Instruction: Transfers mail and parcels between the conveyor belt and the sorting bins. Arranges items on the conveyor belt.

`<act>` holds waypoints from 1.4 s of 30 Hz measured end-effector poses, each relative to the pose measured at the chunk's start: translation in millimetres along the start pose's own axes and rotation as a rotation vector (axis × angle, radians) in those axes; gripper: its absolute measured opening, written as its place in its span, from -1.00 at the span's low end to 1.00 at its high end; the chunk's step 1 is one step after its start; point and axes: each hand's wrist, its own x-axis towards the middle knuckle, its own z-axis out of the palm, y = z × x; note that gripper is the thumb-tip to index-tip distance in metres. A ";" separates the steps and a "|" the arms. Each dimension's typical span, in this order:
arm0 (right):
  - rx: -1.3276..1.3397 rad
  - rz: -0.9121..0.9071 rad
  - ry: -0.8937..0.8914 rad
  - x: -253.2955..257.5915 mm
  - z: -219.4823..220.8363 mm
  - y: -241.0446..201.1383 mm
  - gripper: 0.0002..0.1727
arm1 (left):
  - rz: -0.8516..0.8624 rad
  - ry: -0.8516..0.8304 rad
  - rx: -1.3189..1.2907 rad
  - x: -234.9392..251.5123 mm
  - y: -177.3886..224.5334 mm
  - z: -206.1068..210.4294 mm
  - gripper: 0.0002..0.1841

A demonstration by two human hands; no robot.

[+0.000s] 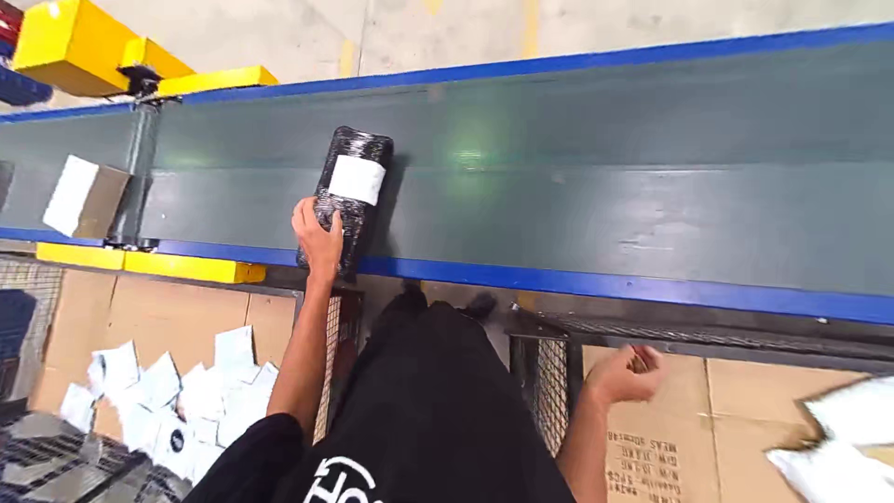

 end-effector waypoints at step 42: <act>1.047 0.684 0.344 160.3 -150.4 378.9 -0.18 | 1.288 -1.106 0.138 -380.4 450.4 279.5 0.07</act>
